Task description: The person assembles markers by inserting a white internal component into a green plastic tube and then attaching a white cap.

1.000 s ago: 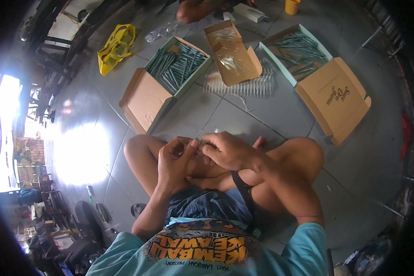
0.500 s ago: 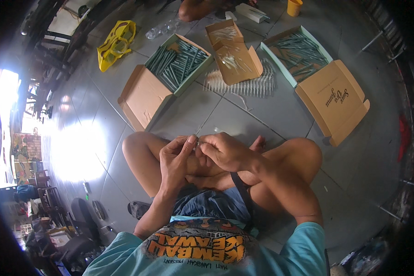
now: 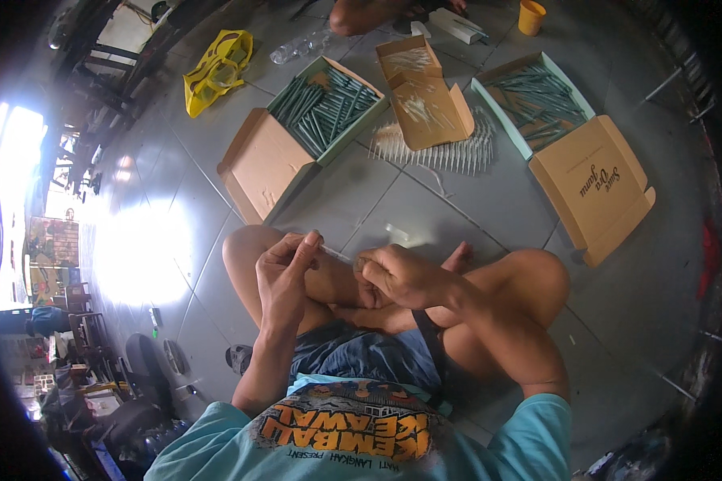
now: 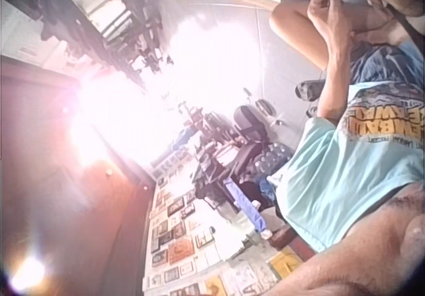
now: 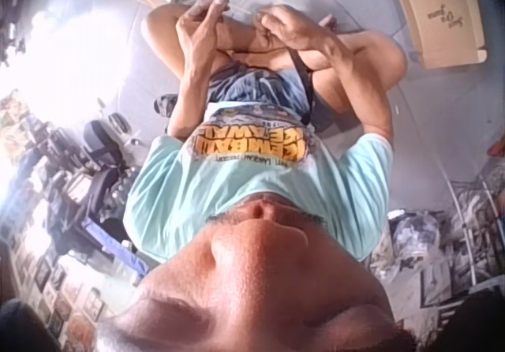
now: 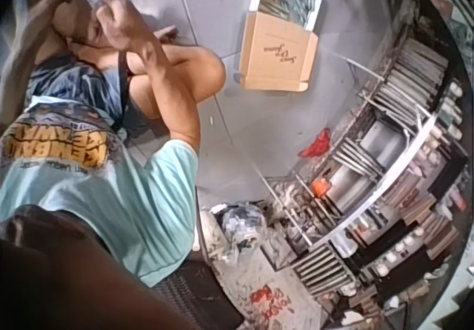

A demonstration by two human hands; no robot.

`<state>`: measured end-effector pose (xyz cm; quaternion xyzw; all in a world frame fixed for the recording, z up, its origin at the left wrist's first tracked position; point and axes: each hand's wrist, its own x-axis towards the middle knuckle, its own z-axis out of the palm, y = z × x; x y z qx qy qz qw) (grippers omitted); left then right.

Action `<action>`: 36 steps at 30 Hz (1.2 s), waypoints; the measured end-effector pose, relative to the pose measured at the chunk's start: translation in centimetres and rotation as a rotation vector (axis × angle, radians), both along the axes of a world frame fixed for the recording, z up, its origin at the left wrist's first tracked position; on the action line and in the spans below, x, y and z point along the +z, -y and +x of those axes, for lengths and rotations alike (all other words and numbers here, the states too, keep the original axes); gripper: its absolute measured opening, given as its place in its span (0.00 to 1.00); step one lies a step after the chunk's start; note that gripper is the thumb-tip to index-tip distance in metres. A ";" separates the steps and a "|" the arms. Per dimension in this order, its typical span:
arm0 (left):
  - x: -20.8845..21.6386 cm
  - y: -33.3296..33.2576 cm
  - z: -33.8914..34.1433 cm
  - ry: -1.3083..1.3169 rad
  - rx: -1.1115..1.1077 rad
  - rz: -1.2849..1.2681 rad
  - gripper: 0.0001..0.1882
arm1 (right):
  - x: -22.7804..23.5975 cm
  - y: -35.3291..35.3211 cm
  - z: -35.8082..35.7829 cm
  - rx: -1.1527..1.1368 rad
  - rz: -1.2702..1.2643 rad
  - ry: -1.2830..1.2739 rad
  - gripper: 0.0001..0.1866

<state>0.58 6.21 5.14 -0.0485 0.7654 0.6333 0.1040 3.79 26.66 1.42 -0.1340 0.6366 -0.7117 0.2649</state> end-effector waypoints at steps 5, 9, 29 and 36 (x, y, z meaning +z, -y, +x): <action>0.1 3.7 -2.9 -0.210 0.304 -0.064 0.13 | -1.5 -0.2 0.4 -0.003 0.052 0.012 0.15; 2.7 4.9 -4.3 -0.238 0.274 -0.179 0.12 | -3.5 -1.1 0.4 -0.157 0.267 -0.065 0.15; -1.1 -0.3 -0.2 -0.098 0.035 -0.039 0.11 | -1.4 0.7 -0.7 -0.012 0.191 -0.164 0.17; -0.5 1.0 -0.7 -0.096 0.075 -0.110 0.12 | -1.4 0.9 -0.6 0.030 0.142 -0.129 0.18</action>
